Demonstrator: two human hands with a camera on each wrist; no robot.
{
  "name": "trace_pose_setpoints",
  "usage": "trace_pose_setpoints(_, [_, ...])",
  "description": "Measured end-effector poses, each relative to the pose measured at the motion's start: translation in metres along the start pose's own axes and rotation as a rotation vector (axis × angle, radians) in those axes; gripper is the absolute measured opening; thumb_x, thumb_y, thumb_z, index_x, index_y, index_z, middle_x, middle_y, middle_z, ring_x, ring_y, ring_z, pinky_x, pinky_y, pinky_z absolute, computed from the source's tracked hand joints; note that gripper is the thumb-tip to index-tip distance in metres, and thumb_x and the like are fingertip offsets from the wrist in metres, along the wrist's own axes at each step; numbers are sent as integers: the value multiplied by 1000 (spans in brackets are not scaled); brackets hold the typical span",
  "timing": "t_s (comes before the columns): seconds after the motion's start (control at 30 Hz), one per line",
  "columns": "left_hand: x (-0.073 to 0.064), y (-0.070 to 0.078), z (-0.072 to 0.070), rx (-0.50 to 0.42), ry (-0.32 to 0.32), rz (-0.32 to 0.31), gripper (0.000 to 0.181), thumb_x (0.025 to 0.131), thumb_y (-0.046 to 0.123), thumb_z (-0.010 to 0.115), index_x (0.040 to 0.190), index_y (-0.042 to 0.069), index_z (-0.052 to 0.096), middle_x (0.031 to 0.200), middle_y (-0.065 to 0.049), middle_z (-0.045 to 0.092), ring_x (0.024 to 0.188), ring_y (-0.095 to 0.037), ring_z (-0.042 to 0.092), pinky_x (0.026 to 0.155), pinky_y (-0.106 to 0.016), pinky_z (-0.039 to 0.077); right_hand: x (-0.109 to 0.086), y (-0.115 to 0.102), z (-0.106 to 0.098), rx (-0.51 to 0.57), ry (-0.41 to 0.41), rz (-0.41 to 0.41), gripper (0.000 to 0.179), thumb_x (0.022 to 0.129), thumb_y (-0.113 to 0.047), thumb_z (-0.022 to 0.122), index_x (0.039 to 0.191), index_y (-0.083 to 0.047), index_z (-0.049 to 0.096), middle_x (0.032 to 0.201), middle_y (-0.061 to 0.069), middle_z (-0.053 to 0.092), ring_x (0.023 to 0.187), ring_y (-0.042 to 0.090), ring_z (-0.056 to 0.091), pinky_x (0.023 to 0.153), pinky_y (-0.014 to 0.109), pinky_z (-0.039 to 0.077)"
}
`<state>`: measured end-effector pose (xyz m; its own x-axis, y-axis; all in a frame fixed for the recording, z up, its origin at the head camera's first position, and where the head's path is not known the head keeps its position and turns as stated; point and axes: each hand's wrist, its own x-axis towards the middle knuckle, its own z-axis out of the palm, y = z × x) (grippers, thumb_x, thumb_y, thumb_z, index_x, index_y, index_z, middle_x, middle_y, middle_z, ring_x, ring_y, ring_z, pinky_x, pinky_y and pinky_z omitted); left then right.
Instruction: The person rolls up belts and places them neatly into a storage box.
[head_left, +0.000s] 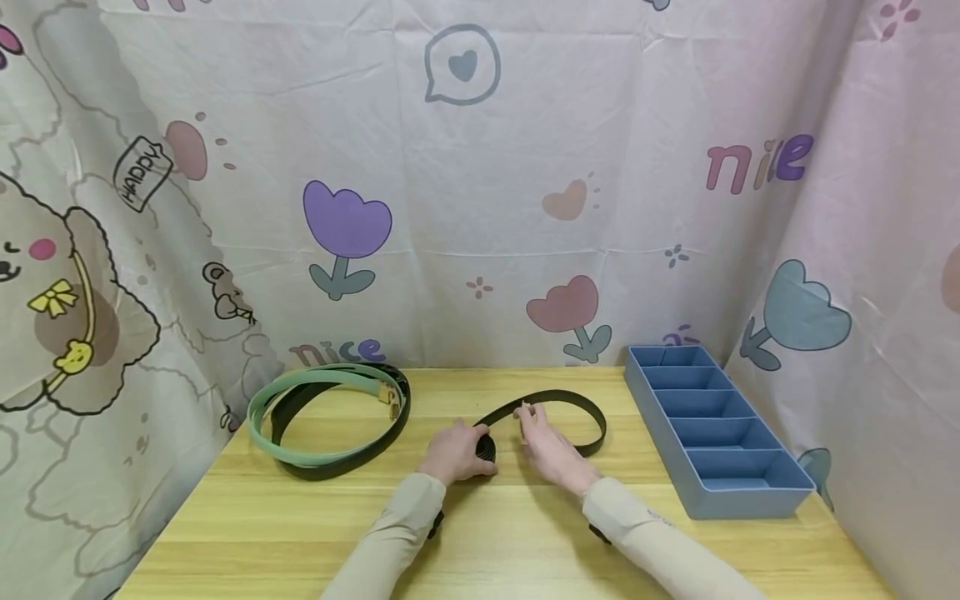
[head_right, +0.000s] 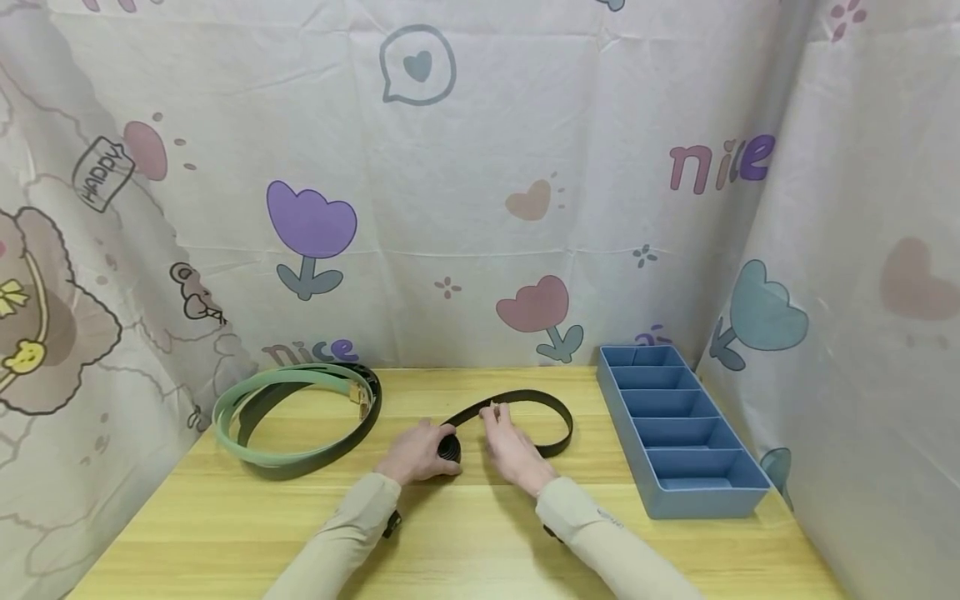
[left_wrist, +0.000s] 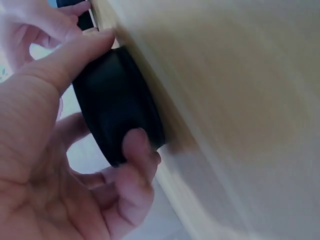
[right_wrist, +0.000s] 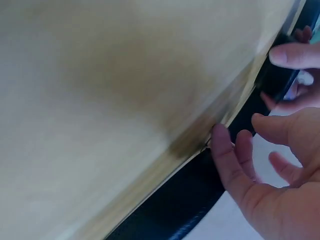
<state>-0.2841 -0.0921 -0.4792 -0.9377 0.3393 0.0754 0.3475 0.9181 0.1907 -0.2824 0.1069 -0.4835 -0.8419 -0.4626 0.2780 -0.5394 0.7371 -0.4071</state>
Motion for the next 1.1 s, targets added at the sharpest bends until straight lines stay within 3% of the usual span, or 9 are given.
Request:
trace_pose_setpoints(0.1, [-2, -4, -1, 24, 0, -49, 71, 69, 56, 80, 126, 18, 64, 108, -16, 65, 90, -31, 64, 70, -47, 53, -1, 3, -5, -34, -2, 47, 63, 87, 3, 67, 142, 0, 37, 122, 20, 49, 71, 15, 56, 56, 23, 48])
trace_pose_setpoints(0.17, [-4, -6, -2, 46, -6, -78, 72, 68, 58, 80, 126, 19, 63, 108, -16, 66, 90, -32, 64, 68, -48, 53, -2, 6, -8, -53, -5, 69, 60, 87, -1, 69, 140, 1, 41, 113, 19, 55, 74, 17, 57, 59, 27, 50])
trace_pose_setpoints(0.33, [-12, -6, -9, 115, -27, -120, 72, 69, 61, 77, 127, 21, 63, 104, -16, 68, 88, -32, 65, 65, -46, 52, -4, 17, -15, -87, 7, 129, 28, 88, -18, 72, 108, -1, 63, 89, 9, 58, 70, 17, 53, 61, 33, 48])
trace_pose_setpoints(0.47, [-19, -3, -13, 181, -39, -133, 67, 70, 64, 74, 123, 24, 64, 94, -12, 70, 77, -26, 65, 57, -41, 50, -6, 32, -22, -104, -13, 177, 21, 88, -26, 73, 82, -9, 61, 79, 3, 52, 68, 15, 46, 61, 32, 42])
trace_pose_setpoints(0.53, [-21, -1, -13, 197, -39, -130, 65, 70, 64, 73, 119, 24, 64, 89, -11, 70, 72, -24, 64, 55, -40, 48, -8, 40, -26, -100, -24, 192, 22, 88, -25, 73, 79, -10, 60, 79, 3, 51, 69, 15, 46, 64, 33, 41])
trace_pose_setpoints(0.67, [-26, 3, -11, 198, -34, -119, 61, 68, 64, 72, 113, 23, 65, 89, -9, 70, 74, -23, 63, 58, -41, 48, -11, 53, -35, -126, -31, 221, 18, 87, -24, 73, 84, -9, 63, 83, 4, 55, 73, 17, 49, 66, 36, 44])
trace_pose_setpoints(0.83, [-29, 9, -8, 198, -1, -121, 58, 67, 65, 71, 108, 23, 66, 87, -7, 70, 73, -24, 63, 56, -41, 47, -14, 59, -39, -252, 1, 218, 15, 89, -16, 70, 102, -11, 67, 104, 10, 56, 75, 24, 59, 60, 42, 49])
trace_pose_setpoints(0.97, [-30, 17, -7, 201, 22, -151, 59, 68, 67, 68, 106, 23, 68, 80, -6, 67, 67, -22, 61, 51, -39, 44, -13, 52, -36, -314, 60, 115, 30, 87, -2, 66, 116, -10, 64, 120, 19, 53, 69, 26, 63, 53, 40, 50])
trace_pose_setpoints(1.1, [-30, 24, -8, 190, 29, -189, 63, 69, 71, 68, 108, 21, 71, 78, -5, 67, 64, -21, 61, 49, -36, 44, -11, 35, -33, -283, 68, 5, 33, 88, -4, 66, 120, -12, 63, 124, 16, 53, 68, 19, 59, 50, 32, 45])
